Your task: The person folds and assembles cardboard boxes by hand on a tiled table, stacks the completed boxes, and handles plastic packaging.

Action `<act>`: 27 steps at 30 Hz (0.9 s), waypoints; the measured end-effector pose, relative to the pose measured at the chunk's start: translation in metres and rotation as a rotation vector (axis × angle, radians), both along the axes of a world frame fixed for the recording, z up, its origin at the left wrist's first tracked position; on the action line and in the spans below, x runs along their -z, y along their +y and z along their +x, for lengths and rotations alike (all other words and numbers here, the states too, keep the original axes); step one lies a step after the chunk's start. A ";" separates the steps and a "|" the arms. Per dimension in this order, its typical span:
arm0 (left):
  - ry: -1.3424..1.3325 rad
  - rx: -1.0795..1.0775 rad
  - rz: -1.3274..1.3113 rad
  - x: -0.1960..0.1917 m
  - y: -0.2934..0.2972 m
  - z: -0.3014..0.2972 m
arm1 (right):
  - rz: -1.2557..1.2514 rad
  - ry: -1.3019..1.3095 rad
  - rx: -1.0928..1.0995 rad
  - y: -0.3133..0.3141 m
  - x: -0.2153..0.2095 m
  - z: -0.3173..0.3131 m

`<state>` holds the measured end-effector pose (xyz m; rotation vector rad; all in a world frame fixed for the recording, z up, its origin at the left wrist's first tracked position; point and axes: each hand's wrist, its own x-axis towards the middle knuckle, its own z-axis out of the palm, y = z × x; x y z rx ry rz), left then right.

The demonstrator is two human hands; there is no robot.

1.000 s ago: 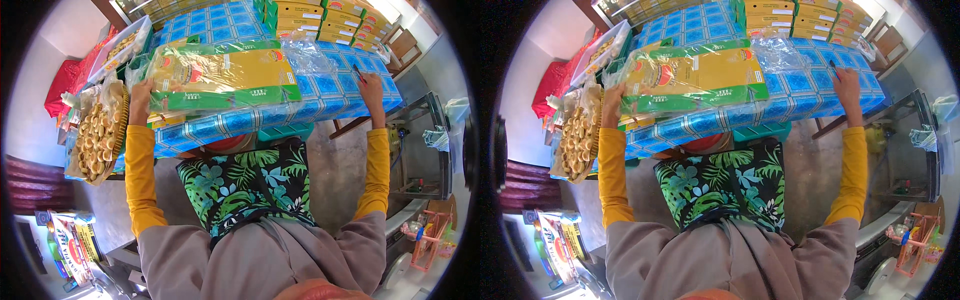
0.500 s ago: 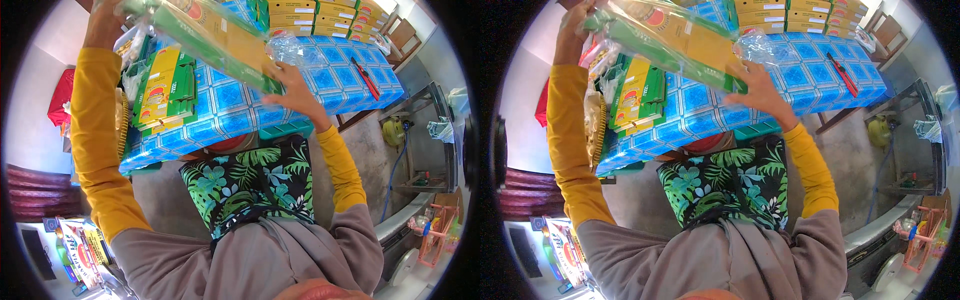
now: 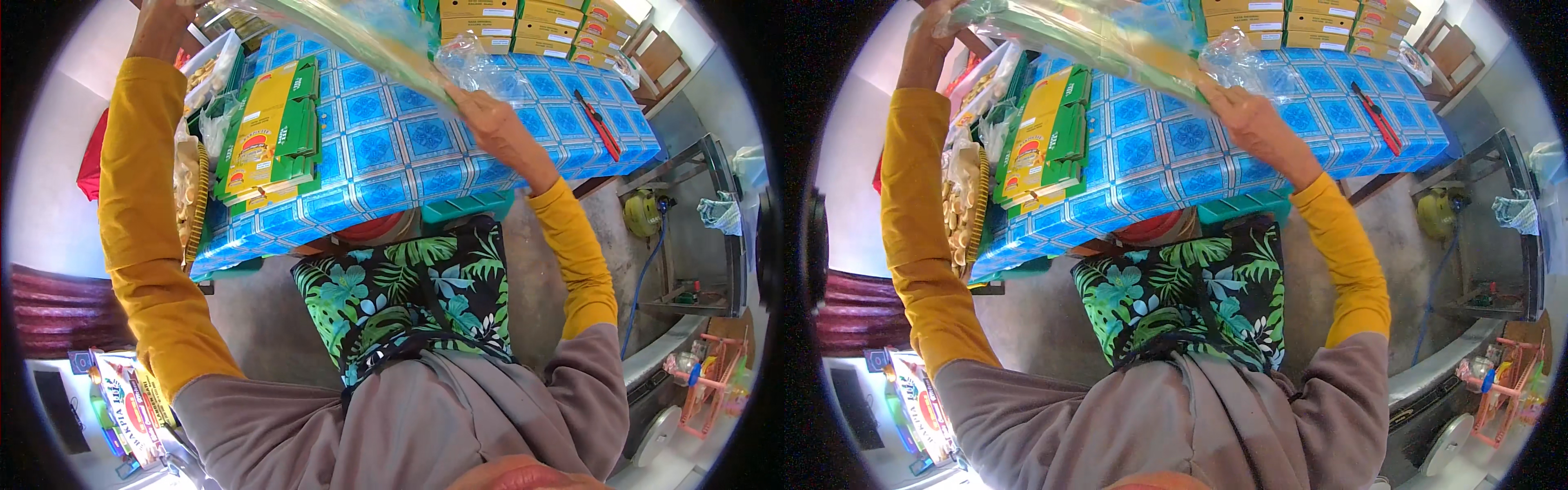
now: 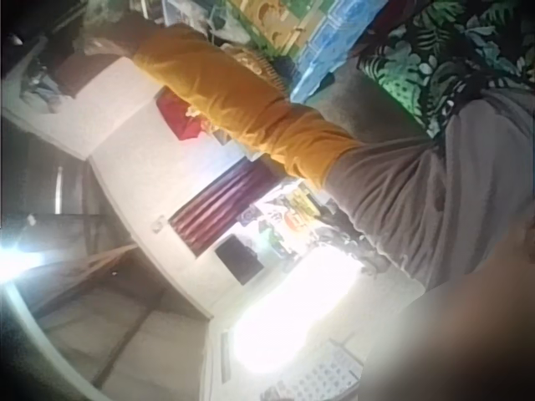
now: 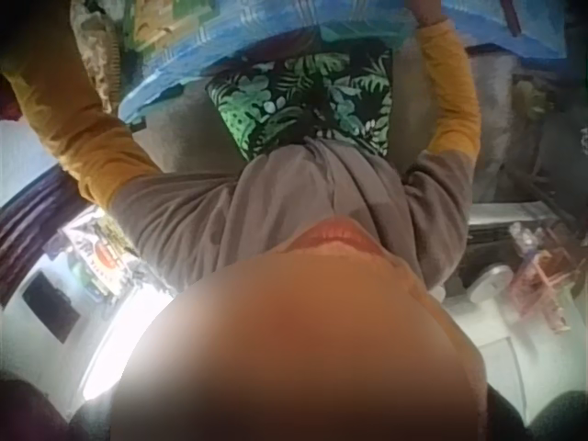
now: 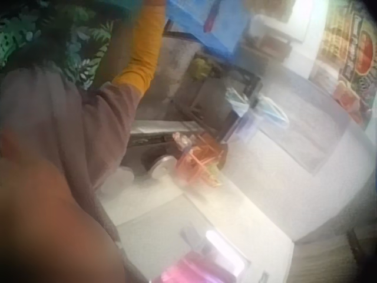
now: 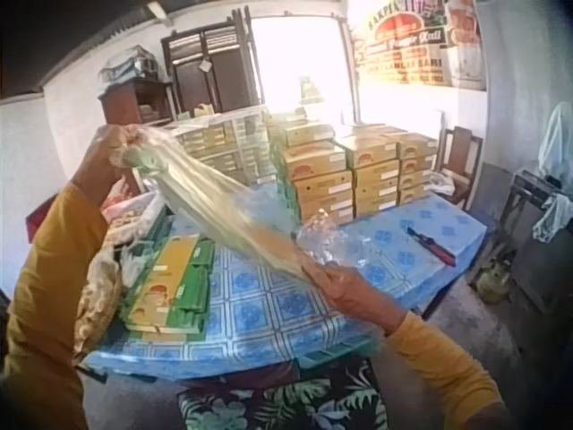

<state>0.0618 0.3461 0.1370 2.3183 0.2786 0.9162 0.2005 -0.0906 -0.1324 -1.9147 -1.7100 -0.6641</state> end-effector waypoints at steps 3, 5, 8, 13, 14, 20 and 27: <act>0.099 -0.005 -0.116 -0.009 0.095 -0.044 | -0.015 -0.140 -0.130 0.002 -0.024 0.005; 0.103 0.001 -0.147 0.012 0.107 -0.053 | -0.039 -0.197 -0.130 -0.002 -0.036 0.009; 0.012 0.000 -0.120 0.075 0.056 -0.035 | -0.151 -0.325 -0.066 -0.022 -0.049 0.027; -0.141 0.081 -0.663 0.133 0.077 -0.086 | -0.178 -0.482 -0.100 -0.024 -0.075 0.008; -0.134 0.027 -0.724 0.151 0.065 -0.087 | -0.259 -0.465 -0.071 -0.030 -0.073 0.002; 0.076 -0.176 -1.032 0.246 0.052 -0.118 | -0.247 -0.353 -0.125 -0.031 -0.016 -0.039; 0.052 -0.246 -0.687 0.306 0.039 -0.142 | -0.264 -0.301 0.053 -0.010 0.020 -0.027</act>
